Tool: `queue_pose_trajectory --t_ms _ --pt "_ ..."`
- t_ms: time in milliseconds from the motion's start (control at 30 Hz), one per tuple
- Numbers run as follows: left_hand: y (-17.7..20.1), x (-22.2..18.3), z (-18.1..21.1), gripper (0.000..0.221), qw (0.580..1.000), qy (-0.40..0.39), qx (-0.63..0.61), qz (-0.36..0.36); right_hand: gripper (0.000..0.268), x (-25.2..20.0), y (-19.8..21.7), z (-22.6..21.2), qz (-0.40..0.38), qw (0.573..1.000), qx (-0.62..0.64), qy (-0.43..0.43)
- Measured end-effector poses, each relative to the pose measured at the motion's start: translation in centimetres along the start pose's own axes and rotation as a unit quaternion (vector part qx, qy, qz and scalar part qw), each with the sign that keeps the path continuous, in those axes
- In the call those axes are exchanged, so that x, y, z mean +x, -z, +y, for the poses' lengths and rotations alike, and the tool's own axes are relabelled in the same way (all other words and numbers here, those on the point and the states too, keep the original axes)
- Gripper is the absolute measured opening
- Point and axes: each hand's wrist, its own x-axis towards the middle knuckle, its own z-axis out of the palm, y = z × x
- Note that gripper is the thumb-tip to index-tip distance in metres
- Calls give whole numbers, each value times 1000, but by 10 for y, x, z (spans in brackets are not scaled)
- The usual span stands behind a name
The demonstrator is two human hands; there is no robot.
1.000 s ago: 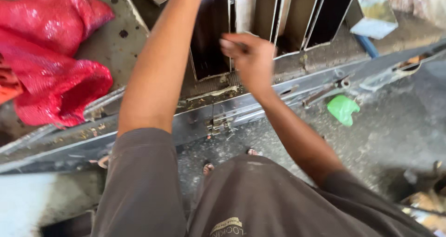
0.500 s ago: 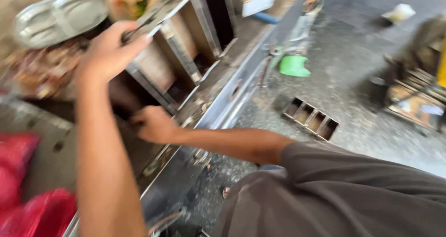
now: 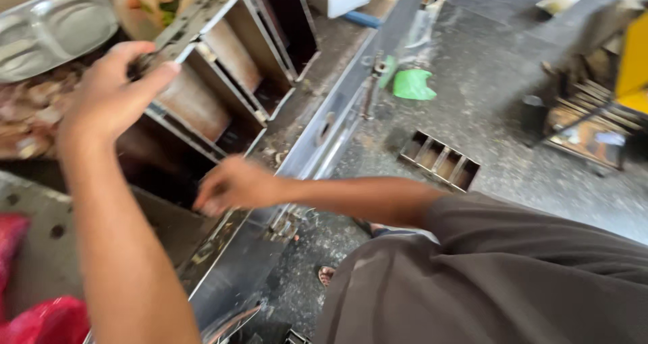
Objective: The person wipes the inside of metal bread loaf pans by hand and with a small square container of grease.
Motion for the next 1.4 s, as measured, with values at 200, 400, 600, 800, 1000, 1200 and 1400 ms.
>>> queue_pose_trajectory --t_ms 200,400,600,800,1000,1200,1400 --pt "-7 -2 16 79 998 53 40 17 17 -37 193 -22 358 927 -115 14" --pt "-7 3 34 86 992 75 104 14 37 31 291 77 236 963 2 -128" --pt "-7 4 35 85 992 71 101 17 23 99 317 122 168 947 262 -75" --pt "-10 7 37 85 990 104 94 15 58 40 285 160 80 996 -33 -3" --pt "-6 17 29 87 989 126 80 -4 9 72 316 102 98 994 44 -23" --pt "-7 16 20 87 988 134 70 12 19 74 319 25 109 863 -487 78" --pt "-6 9 14 88 992 107 73 15 46 83 338 43 -122 542 -825 97"
